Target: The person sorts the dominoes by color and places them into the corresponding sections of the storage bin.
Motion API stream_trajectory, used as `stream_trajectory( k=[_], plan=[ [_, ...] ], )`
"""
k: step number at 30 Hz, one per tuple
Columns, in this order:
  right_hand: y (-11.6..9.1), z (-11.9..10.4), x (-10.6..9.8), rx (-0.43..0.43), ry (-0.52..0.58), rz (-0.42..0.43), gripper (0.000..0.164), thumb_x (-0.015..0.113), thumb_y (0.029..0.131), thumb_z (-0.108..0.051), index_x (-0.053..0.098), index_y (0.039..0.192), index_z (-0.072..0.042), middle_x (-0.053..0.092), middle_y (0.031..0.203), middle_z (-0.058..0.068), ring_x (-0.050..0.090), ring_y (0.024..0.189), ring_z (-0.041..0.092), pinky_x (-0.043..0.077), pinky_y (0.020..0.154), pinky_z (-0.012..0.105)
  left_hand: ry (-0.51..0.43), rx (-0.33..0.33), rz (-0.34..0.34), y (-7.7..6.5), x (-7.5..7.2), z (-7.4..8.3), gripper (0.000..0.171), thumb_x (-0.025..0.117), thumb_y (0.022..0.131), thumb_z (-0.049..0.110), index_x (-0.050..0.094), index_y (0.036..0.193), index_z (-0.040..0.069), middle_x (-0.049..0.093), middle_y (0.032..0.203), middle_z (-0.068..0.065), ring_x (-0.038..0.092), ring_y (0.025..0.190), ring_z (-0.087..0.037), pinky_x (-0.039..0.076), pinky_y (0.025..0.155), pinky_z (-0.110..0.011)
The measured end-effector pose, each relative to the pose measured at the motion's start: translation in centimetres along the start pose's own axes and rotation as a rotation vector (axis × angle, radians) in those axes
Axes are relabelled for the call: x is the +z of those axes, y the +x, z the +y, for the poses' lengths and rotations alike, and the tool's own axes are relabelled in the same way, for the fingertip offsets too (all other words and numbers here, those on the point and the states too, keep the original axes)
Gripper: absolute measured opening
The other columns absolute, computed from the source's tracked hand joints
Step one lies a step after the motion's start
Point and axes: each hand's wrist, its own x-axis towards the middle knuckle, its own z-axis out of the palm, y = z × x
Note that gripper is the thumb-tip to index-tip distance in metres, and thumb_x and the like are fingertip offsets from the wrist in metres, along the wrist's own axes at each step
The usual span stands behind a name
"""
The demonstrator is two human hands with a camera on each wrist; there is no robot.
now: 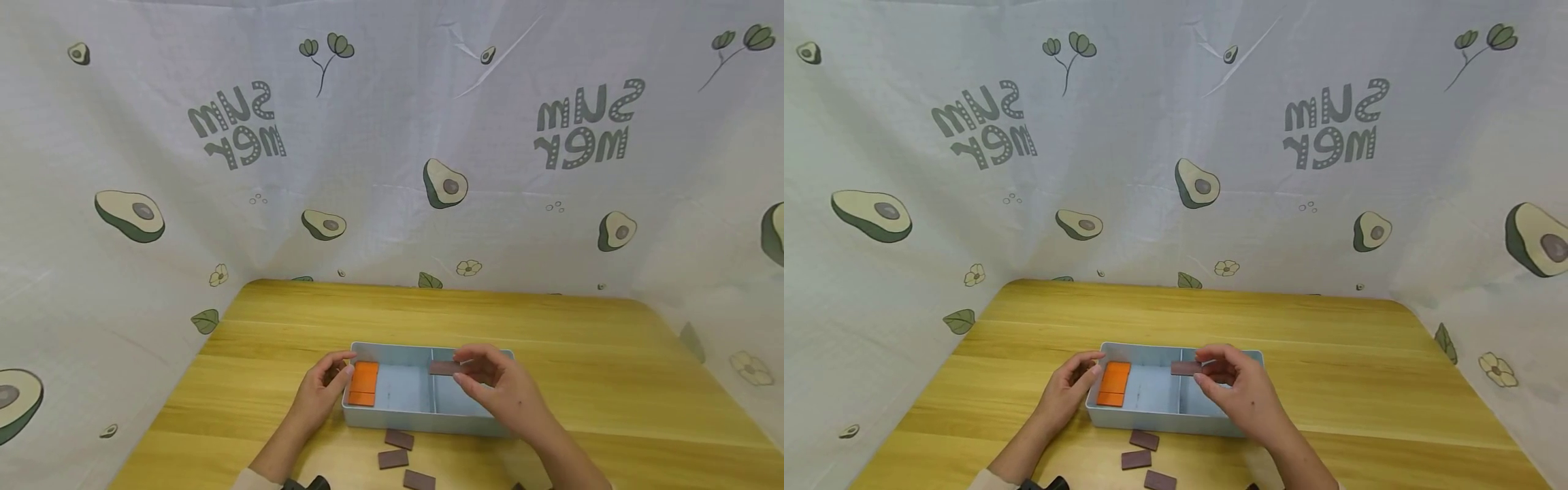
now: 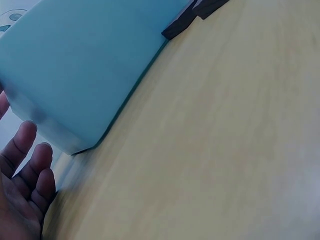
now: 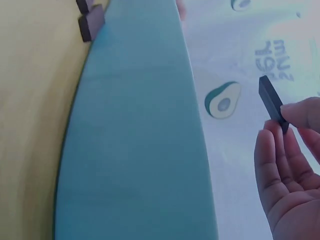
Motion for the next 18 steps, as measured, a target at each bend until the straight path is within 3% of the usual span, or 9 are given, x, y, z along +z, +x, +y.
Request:
stream_trajectory(
  k=[4, 11, 14, 18],
  plan=[
    [1.1, 0.3, -0.2, 0.043, 0.045, 0.046, 0.038, 0.078, 0.091, -0.013, 0.064, 0.126, -0.008, 0.068, 0.121, 0.013, 0.068, 0.102, 0.007, 0.056, 0.084, 0.017, 0.001, 0.003, 0.002, -0.1, 0.0, 0.1, 0.024, 0.066, 0.100, 0.026, 0.070, 0.124, 0.023, 0.059, 0.100, 0.000, 0.053, 0.081, -0.011, 0.045, 0.071, -0.022],
    [3.8, 0.6, 0.2, 0.136, 0.071, 0.096, 0.040, 0.076, 0.093, -0.017, 0.063, 0.131, -0.009, 0.067, 0.129, 0.013, 0.066, 0.113, 0.025, 0.055, 0.084, 0.018, -0.001, 0.007, 0.000, -0.1, 0.1, 0.0, 0.024, 0.066, 0.100, 0.026, 0.070, 0.124, 0.023, 0.059, 0.100, -0.001, 0.053, 0.081, -0.011, 0.045, 0.071, -0.021],
    [4.9, 0.9, 0.7, 0.146, 0.080, 0.075, 0.039, 0.075, 0.094, -0.013, 0.063, 0.131, -0.009, 0.067, 0.128, 0.013, 0.067, 0.111, 0.027, 0.057, 0.085, 0.021, 0.001, 0.021, -0.005, 0.0, 0.0, -0.1, 0.025, 0.066, 0.101, 0.026, 0.069, 0.125, 0.020, 0.058, 0.099, -0.002, 0.053, 0.081, -0.011, 0.045, 0.071, -0.021],
    [5.3, 1.4, 0.4, 0.162, 0.003, -0.018, 0.038, 0.076, 0.092, -0.013, 0.064, 0.128, -0.007, 0.068, 0.122, 0.012, 0.069, 0.104, 0.024, 0.059, 0.086, 0.030, -0.001, 0.012, -0.004, 0.0, -0.1, -0.1, 0.025, 0.066, 0.100, 0.026, 0.069, 0.125, 0.020, 0.059, 0.100, -0.002, 0.054, 0.081, -0.011, 0.046, 0.071, -0.021]
  ],
)
